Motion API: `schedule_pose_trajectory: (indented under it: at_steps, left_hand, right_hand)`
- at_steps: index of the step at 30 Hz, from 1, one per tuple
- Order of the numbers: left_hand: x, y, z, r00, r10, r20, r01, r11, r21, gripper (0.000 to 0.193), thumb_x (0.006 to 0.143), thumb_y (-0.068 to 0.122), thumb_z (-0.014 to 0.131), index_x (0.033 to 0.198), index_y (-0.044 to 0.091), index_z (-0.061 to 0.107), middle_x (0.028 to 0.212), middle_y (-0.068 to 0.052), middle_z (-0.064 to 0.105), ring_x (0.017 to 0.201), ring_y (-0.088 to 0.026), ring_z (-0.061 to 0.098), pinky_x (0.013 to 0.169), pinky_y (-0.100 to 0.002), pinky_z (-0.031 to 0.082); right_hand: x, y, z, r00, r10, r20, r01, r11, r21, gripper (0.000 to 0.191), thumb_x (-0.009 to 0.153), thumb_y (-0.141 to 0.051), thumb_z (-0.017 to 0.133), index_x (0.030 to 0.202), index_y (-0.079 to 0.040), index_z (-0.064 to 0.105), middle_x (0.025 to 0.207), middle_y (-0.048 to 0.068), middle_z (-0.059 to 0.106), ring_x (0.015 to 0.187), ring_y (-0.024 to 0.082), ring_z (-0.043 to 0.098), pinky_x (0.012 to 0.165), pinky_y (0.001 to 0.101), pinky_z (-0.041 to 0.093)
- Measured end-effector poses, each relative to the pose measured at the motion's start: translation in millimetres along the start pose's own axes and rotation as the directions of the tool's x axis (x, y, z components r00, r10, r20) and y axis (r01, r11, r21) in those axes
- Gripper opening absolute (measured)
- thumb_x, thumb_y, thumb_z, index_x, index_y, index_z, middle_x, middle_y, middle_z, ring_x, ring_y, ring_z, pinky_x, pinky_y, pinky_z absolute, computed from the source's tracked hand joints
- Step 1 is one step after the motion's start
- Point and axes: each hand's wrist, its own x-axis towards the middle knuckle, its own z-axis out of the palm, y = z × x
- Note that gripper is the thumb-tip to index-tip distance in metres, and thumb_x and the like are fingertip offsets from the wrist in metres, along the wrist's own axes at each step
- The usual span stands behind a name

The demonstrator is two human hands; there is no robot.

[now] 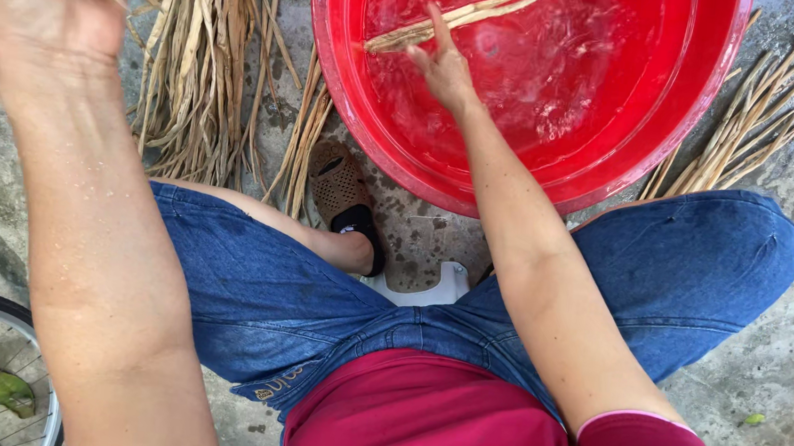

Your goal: The person sits on the ground in front of a red basin of water and soaks bundles of dried palm leaf strips, dipping and swishing them in the water, then sets the wetted strips aside with other processed bundles on the ground.

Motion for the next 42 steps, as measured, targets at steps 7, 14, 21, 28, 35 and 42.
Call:
schedule_pose_trajectory:
  at_steps: [7,14,21,28,35,42]
  left_hand:
    - [-38.9,-27.7,90.7,0.961,-0.249,0.123,0.241,0.968,0.077,0.015,0.102,0.001,0.078,0.096,0.003,0.064,0.077,-0.006,0.064,0.061,-0.013,0.061,0.055,-0.027,0.052]
    - [-55.6,-70.7,116.7,0.919,-0.290,0.267,0.174,0.906,0.387,0.011,0.105,0.015,0.074,0.101,0.006,0.071,0.084,-0.008,0.074,0.069,-0.015,0.072,0.062,-0.030,0.061]
    - [-72.1,-131.9,138.6,0.846,-0.194,0.496,-0.281,0.629,0.725,0.021,0.107,0.015,0.067,0.123,0.002,0.067,0.108,-0.009,0.076,0.095,-0.015,0.071,0.081,-0.033,0.061]
    - [-90.5,-132.2,164.2,0.854,-0.364,0.372,-0.101,0.585,0.805,0.025,0.105,0.013,0.059,0.127,0.002,0.056,0.093,-0.007,0.073,0.065,-0.010,0.071,0.050,-0.026,0.055]
    - [-103.9,-111.4,170.7,0.860,-0.426,0.280,-0.087,0.419,0.904,0.018,0.102,0.016,0.066,0.114,0.003,0.065,0.079,-0.003,0.073,0.055,-0.010,0.063,0.046,-0.025,0.049]
    - [-113.9,-105.6,168.4,0.832,-0.370,0.414,-0.138,0.585,0.799,0.014,0.101,0.010,0.067,0.112,0.003,0.062,0.078,0.000,0.065,0.057,-0.008,0.056,0.051,-0.025,0.045]
  right_hand:
    - [-10.8,64.0,-10.4,0.945,0.325,-0.028,-0.323,0.923,-0.210,0.032,0.095,-0.037,0.073,0.117,-0.014,0.076,0.092,0.018,0.076,0.078,0.023,0.074,0.067,0.0391,0.057]
    - [-6.7,40.1,-25.0,0.853,0.172,-0.492,0.042,0.918,0.394,0.012,0.086,0.000,0.074,0.095,-0.004,0.066,0.083,0.011,0.074,0.074,0.018,0.071,0.062,0.0308,0.059]
    - [-40.9,-54.5,-11.2,0.928,-0.035,-0.370,0.318,0.593,0.740,0.021,0.094,-0.002,0.068,0.104,-0.009,0.050,0.084,0.010,0.076,0.066,0.017,0.075,0.048,0.0243,0.056]
    - [-56.1,-65.6,-17.5,0.949,0.070,-0.307,0.240,0.474,0.847,0.033,0.091,-0.027,0.076,0.107,-0.007,0.054,0.074,0.004,0.067,0.055,0.011,0.058,0.046,0.0250,0.047]
    - [-55.6,-52.2,-4.9,0.982,0.010,0.188,-0.186,0.196,0.963,0.035,0.096,-0.042,0.069,0.086,-0.009,0.064,0.063,-0.005,0.053,0.044,0.005,0.032,0.038,0.0230,0.023]
    - [-51.6,-66.8,-32.9,0.978,0.182,0.099,-0.143,0.244,0.959,0.031,0.095,-0.034,0.071,0.092,-0.004,0.071,0.055,-0.007,0.044,0.041,0.006,0.029,0.037,0.0234,0.023]
